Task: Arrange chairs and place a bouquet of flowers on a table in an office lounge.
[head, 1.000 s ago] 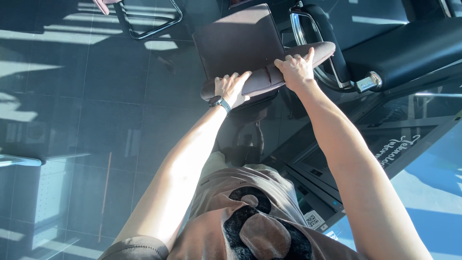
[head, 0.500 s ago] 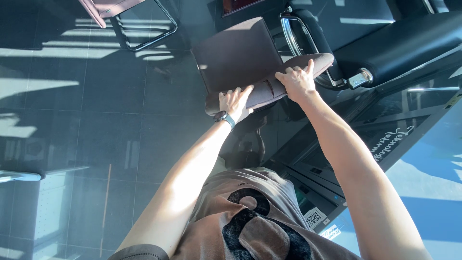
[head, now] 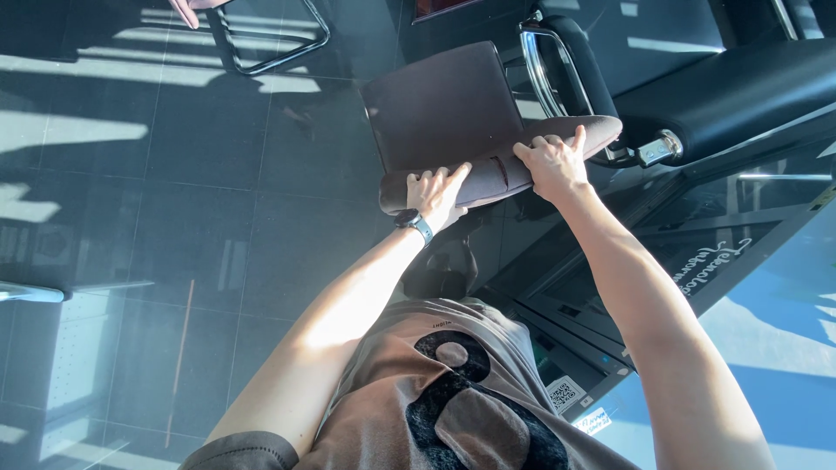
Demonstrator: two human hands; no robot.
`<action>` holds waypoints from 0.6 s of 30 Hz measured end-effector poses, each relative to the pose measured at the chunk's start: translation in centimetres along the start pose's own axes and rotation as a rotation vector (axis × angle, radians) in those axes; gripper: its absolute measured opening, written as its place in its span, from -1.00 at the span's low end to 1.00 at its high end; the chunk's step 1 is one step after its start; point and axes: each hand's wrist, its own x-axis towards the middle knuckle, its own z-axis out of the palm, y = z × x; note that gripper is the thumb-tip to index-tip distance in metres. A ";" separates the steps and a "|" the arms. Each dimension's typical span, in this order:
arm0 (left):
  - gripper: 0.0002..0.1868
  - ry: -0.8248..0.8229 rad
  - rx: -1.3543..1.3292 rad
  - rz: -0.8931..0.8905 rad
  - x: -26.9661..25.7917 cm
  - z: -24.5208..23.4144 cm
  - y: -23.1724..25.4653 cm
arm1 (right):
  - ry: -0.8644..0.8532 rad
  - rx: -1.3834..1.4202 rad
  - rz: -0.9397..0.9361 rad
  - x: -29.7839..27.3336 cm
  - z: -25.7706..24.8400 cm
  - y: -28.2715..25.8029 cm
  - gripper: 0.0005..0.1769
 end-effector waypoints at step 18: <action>0.14 0.057 0.035 0.152 -1.5 -1.7 -2.1 | 0.051 0.075 -0.122 0.2 0.4 -4.0 0.20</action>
